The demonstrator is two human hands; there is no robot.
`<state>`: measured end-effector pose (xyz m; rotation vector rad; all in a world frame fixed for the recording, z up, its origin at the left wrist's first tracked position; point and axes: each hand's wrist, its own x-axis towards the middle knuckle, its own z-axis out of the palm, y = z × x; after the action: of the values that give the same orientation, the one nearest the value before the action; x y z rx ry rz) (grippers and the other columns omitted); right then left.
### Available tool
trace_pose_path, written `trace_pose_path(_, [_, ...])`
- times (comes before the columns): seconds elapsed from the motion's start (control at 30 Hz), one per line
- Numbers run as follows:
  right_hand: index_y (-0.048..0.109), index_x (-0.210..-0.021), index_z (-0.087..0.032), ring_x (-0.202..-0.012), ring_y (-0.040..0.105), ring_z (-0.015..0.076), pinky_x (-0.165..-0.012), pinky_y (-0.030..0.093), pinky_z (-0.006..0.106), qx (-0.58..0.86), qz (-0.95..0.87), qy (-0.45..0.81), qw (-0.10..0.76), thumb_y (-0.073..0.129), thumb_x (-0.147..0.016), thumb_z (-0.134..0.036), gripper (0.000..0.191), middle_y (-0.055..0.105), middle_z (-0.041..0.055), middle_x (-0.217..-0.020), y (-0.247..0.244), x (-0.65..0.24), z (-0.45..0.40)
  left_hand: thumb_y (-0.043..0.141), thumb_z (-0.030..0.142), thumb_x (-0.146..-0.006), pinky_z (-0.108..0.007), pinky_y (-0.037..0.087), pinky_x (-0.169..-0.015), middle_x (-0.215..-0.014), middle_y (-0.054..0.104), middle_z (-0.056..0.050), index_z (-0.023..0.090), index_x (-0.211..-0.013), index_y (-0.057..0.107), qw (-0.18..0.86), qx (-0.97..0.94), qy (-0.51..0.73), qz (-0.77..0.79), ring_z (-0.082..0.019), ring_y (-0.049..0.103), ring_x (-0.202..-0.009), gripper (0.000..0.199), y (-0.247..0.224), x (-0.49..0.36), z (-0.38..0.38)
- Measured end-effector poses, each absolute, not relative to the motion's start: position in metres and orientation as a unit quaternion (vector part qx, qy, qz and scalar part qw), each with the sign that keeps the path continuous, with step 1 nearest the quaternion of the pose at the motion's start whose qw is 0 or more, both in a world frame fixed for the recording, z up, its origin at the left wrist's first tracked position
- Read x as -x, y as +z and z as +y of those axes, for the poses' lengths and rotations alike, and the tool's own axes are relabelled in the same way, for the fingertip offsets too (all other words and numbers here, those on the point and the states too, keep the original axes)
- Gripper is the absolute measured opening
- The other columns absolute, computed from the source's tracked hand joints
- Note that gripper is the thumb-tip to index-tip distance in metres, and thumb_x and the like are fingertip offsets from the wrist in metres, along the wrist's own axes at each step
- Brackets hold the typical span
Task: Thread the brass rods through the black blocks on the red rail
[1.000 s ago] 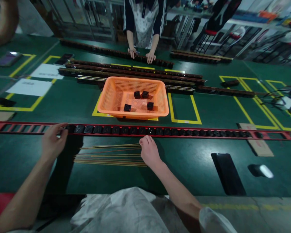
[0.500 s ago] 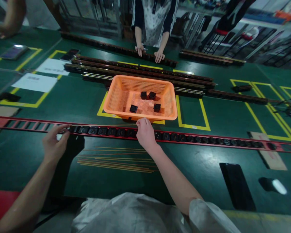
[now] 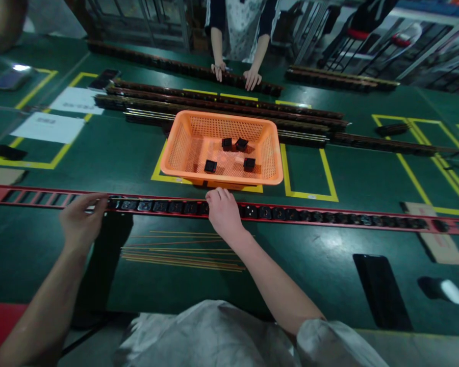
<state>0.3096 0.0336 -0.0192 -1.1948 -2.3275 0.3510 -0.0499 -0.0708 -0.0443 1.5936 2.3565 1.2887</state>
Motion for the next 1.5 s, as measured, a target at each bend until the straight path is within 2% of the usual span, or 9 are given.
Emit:
trace_pose_path(0.13, [0.065,-0.1,-0.018,-0.092,0.054,0.024,-0.081,0.04,0.037,0.424,-0.872,0.11,0.216,0.046,-0.098,-0.014,0.019,0.065,0.0091,-0.097,-0.016,-0.315,0.029,0.062,0.036,-0.084,-0.032,0.053,-0.08,-0.092,0.075,-0.006,0.018,-0.095,0.075,0.005,-0.512,0.387,0.767,-0.018,0.067,-0.082,0.025,-0.048,0.059,-0.065])
trace_pose_path(0.3, [0.067,-0.109,-0.018,-0.097,0.054,0.024,-0.079,0.037,0.038,0.425,-0.88,0.095,0.19,0.047,-0.096,-0.008,0.026,0.067,0.009,-0.102,-0.007,-0.324,0.023,0.06,0.04,-0.083,-0.034,0.052,-0.077,-0.087,0.072,-0.005,0.02,-0.091,0.074,-0.017,-0.549,0.347,0.76,-0.02,0.065,-0.079,0.025,-0.053,0.072,-0.066])
trace_pose_path(0.57, [0.067,-0.093,-0.021,-0.092,0.054,0.0214,-0.079,0.035,0.036,0.451,-0.854,0.119,0.233,0.056,-0.097,-0.023,0.012,0.069,0.0052,-0.096,-0.012,-0.345,0.025,0.06,0.038,-0.085,-0.032,0.049,-0.074,-0.084,0.07,-0.004,0.018,-0.092,0.074,-0.023,-0.543,0.365,0.756,-0.018,0.063,-0.077,0.025,-0.045,0.058,-0.066])
trace_pose_path(0.73, [0.067,-0.091,-0.021,-0.091,0.055,0.0208,-0.079,0.035,0.036,0.446,-0.85,0.118,0.254,0.054,-0.098,-0.023,0.015,0.069,0.0049,-0.094,-0.018,-0.347,0.025,0.061,0.033,-0.085,-0.032,0.049,-0.077,-0.086,0.07,-0.006,0.015,-0.093,0.075,-0.048,-0.495,0.421,0.758,-0.018,0.063,-0.08,0.024,-0.05,0.045,-0.063])
trace_pose_path(0.9, [0.067,-0.1,-0.021,-0.093,0.056,0.0218,-0.08,0.036,0.037,0.451,-0.848,0.093,0.263,0.051,-0.099,-0.024,0.017,0.07,0.0057,-0.096,-0.021,-0.345,0.023,0.059,0.031,-0.085,-0.031,0.049,-0.077,-0.086,0.07,-0.005,0.016,-0.094,0.075,-0.055,-0.486,0.414,0.768,-0.017,0.062,-0.079,0.024,-0.054,0.046,-0.063])
trace_pose_path(1.03, [0.067,-0.098,-0.022,-0.092,0.057,0.0226,-0.08,0.036,0.037,0.464,-0.841,0.083,0.264,0.05,-0.099,-0.023,0.017,0.07,0.0058,-0.095,-0.024,-0.343,0.023,0.057,0.027,-0.084,-0.032,0.049,-0.078,-0.084,0.069,-0.004,0.017,-0.092,0.073,-0.061,-0.49,0.414,0.765,-0.018,0.061,-0.08,0.021,-0.052,0.044,-0.063])
trace_pose_path(1.5, [0.067,-0.093,-0.02,-0.089,0.057,0.0214,-0.079,0.036,0.037,0.446,-0.85,0.056,0.276,0.051,-0.095,-0.019,0.016,0.071,0.005,-0.092,-0.025,-0.343,0.022,0.053,0.02,-0.082,-0.029,0.042,-0.07,-0.075,0.062,-0.003,0.017,-0.077,0.069,-0.07,-0.504,0.425,0.749,-0.015,0.056,-0.073,0.016,-0.04,0.032,-0.059])
